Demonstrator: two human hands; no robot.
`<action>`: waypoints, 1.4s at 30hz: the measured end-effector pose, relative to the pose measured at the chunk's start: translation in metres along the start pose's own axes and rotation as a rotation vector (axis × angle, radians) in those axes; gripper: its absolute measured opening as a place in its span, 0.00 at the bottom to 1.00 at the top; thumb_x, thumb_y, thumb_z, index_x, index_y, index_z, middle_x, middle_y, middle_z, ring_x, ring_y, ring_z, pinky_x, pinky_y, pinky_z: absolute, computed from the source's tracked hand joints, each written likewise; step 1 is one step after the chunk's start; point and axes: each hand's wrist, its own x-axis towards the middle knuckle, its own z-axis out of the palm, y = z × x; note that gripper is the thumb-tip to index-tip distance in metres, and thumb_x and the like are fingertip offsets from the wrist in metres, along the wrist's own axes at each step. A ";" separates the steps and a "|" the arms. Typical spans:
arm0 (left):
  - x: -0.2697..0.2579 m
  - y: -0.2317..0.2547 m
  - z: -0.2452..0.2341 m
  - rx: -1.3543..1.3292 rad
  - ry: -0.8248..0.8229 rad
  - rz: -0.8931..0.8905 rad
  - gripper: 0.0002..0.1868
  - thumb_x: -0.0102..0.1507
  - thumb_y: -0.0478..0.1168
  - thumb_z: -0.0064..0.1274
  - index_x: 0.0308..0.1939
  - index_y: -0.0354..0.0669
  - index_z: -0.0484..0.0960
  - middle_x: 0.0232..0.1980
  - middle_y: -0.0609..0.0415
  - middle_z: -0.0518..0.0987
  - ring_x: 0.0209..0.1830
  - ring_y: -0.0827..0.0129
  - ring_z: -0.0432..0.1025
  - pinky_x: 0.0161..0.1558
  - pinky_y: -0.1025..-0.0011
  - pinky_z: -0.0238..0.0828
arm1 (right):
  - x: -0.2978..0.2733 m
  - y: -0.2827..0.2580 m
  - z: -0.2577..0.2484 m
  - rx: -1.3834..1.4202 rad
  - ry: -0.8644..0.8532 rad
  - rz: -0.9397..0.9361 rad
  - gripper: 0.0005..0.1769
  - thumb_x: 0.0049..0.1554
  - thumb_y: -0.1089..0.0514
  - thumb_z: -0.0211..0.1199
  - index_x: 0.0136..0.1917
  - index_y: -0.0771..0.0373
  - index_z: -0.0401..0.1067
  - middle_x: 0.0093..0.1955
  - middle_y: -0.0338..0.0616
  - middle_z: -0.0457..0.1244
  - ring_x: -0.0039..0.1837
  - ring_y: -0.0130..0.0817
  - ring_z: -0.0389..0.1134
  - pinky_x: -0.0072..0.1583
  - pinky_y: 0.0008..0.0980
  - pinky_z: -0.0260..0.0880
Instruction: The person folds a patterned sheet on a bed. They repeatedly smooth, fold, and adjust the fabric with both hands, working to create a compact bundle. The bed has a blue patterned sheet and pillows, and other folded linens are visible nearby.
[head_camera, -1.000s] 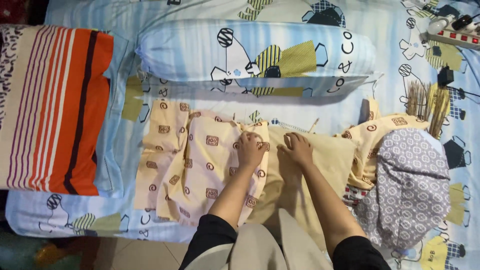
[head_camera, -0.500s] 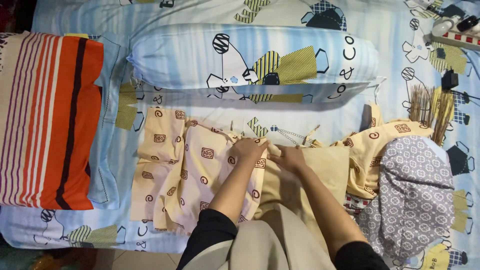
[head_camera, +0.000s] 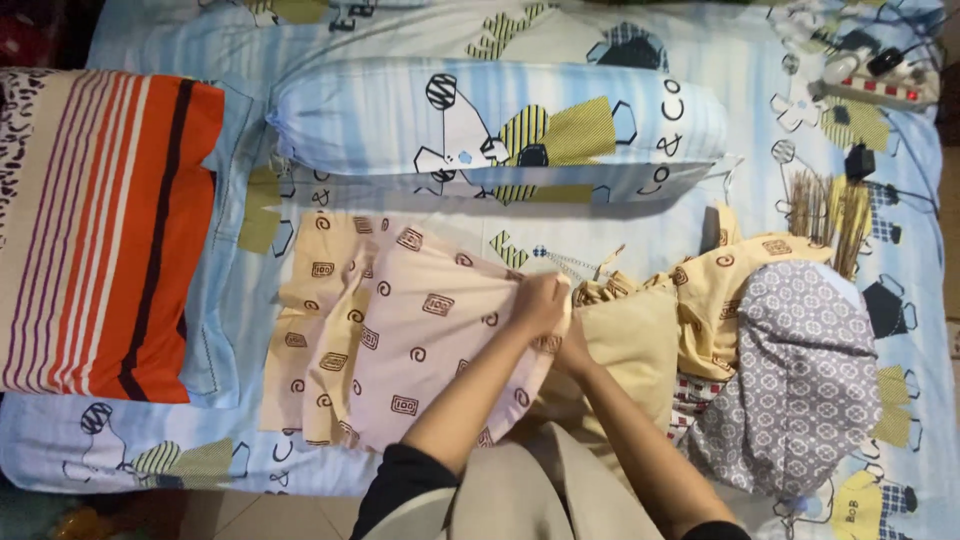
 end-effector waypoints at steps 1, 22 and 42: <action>-0.001 0.021 -0.009 0.002 0.007 0.009 0.20 0.68 0.45 0.40 0.29 0.34 0.77 0.30 0.33 0.77 0.41 0.33 0.75 0.42 0.43 0.69 | -0.003 -0.003 -0.024 0.000 0.002 -0.011 0.29 0.51 0.52 0.72 0.64 0.56 0.66 0.56 0.53 0.71 0.63 0.56 0.70 0.67 0.58 0.60; -0.180 -0.017 -0.057 0.319 -0.242 -0.406 0.37 0.58 0.57 0.63 0.65 0.47 0.68 0.65 0.40 0.67 0.67 0.37 0.66 0.67 0.45 0.65 | -0.070 0.082 -0.031 -0.900 0.025 -0.278 0.50 0.54 0.24 0.60 0.83 0.33 0.47 0.85 0.37 0.45 0.84 0.45 0.44 0.76 0.63 0.44; -0.194 0.052 -0.018 -0.081 -0.217 -0.213 0.26 0.73 0.46 0.34 0.69 0.31 0.69 0.63 0.25 0.75 0.63 0.34 0.70 0.62 0.40 0.67 | -0.103 0.081 -0.026 -1.031 -0.135 -0.442 0.15 0.52 0.59 0.63 0.53 0.61 0.79 0.47 0.54 0.73 0.58 0.48 0.75 0.68 0.51 0.70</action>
